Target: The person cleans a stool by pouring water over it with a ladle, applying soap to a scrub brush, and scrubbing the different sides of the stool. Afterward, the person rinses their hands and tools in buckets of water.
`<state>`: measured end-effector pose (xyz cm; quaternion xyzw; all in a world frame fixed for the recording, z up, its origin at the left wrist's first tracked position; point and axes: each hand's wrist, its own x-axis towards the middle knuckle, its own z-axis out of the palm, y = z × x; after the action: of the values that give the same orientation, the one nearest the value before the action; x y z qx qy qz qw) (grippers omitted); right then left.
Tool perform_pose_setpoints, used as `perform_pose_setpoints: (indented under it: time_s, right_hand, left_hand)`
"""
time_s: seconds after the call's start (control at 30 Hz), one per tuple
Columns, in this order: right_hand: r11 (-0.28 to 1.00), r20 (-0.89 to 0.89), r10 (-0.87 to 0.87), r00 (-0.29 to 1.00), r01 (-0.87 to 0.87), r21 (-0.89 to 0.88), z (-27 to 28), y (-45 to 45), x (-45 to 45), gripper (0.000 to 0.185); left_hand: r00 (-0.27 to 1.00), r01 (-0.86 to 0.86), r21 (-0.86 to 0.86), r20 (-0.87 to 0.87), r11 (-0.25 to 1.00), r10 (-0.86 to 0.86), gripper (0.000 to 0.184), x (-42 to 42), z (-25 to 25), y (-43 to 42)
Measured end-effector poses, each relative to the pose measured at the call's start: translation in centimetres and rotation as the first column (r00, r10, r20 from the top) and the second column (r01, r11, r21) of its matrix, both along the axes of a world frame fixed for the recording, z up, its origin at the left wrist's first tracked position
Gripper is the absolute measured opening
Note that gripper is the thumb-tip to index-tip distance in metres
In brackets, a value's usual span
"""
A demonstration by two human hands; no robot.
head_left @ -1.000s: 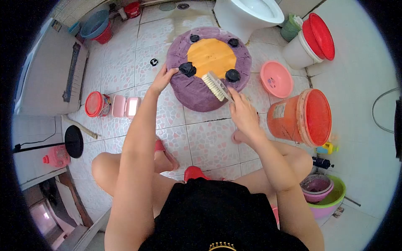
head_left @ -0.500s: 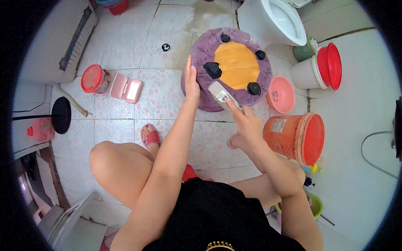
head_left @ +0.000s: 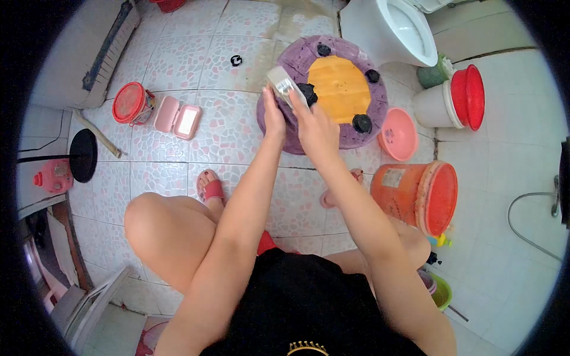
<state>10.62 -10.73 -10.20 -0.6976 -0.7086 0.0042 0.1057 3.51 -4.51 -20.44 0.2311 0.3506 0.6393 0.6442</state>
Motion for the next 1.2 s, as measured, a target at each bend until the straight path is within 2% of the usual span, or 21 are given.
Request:
perform_pose_setpoints:
  time_s: [0.07, 0.17, 0.27, 0.37, 0.43, 0.5, 0.53, 0.57, 0.67, 0.77, 0.87, 0.97, 1.07, 1.2]
  right_hand:
    - [0.999, -0.014, 0.051, 0.999, -0.051, -0.008, -0.3, -3.4, 1.9, 0.052]
    - [0.999, -0.047, 0.050, 0.998, -0.051, -0.020, -0.2, -6.9, 4.1, 0.058]
    - [0.995, -0.082, -0.020, 0.996, 0.012, -0.095, 1.2, -9.1, 5.2, 0.050]
    - [0.995, -0.358, 0.072, 0.931, -0.090, -0.034, 0.7, -8.3, 7.2, 0.047]
    - [0.975, -0.588, 0.220, 0.778, -0.167, 0.143, -1.0, -6.9, 8.0, 0.048]
    - [0.994, -0.876, 0.032, 0.481, -0.107, -0.023, -0.6, -7.2, 8.4, 0.049]
    - [0.951, -0.934, -0.263, 0.242, -0.099, -0.293, 2.8, -7.9, 7.6, 0.050]
    - [0.831, -0.842, -0.540, -0.005, -0.163, -0.532, 4.8, -8.3, 7.0, 0.051]
    - [0.843, -0.807, -0.522, -0.276, -0.309, -0.440, 4.8, -8.7, 6.7, 0.048]
    - [0.834, -0.747, -0.518, -0.418, -0.441, -0.332, 4.1, -8.5, 6.5, 0.041]
    - [0.822, -0.716, -0.532, -0.451, -0.479, -0.309, 4.5, -8.4, 5.7, 0.038]
    - [0.810, -0.692, -0.533, -0.487, -0.531, -0.251, 4.5, -8.2, 5.1, 0.038]
    - [0.805, -0.713, -0.533, -0.456, -0.532, -0.261, 4.8, -8.2, 4.3, 0.044]
    - [0.862, -0.860, -0.453, -0.237, -0.362, -0.354, 6.0, -8.3, 2.3, 0.051]
  left_hand:
    - [1.000, -0.007, 0.023, -0.025, 1.000, 0.007, 0.062, 0.0, 1.2, -0.2]
    - [0.996, -0.005, 0.145, -0.085, 0.989, 0.018, 0.064, 0.1, 0.6, 0.1]
    - [1.000, 0.014, 0.110, -0.016, 0.994, -0.013, 0.064, 0.2, 0.9, 0.0]
    - [0.994, 0.060, 0.114, -0.099, 0.992, -0.048, 0.063, -0.5, 0.2, 0.4]
    - [0.943, 0.016, 0.134, -0.333, 0.991, 0.030, 0.055, -1.5, 0.8, 0.2]
    - [0.831, -0.030, 0.163, -0.545, 0.986, 0.115, 0.049, -2.8, 1.8, 0.0]
    - [0.755, -0.051, 0.182, -0.637, 0.982, 0.158, 0.046, -3.4, 2.4, -0.1]
    - [0.667, -0.072, 0.204, -0.718, 0.976, 0.199, 0.043, -3.9, 3.1, -0.2]
    - [0.817, 0.064, 0.272, -0.568, 0.960, 0.106, 0.037, -4.8, 4.8, -1.0]
    - [0.826, 0.281, 0.296, -0.559, 0.913, -0.073, 0.034, -5.9, 7.3, -1.5]
    - [0.812, 0.401, 0.329, -0.560, 0.855, -0.165, 0.034, -7.4, 8.5, -1.6]
    - [0.820, 0.514, 0.287, -0.440, 0.808, -0.365, 0.040, -9.1, 11.8, -2.1]
    - [0.727, 0.536, 0.341, -0.652, 0.772, -0.216, 0.050, -9.6, 13.7, -3.1]
    - [0.778, 0.429, 0.363, -0.613, 0.827, -0.135, 0.056, -9.3, 13.4, -3.8]
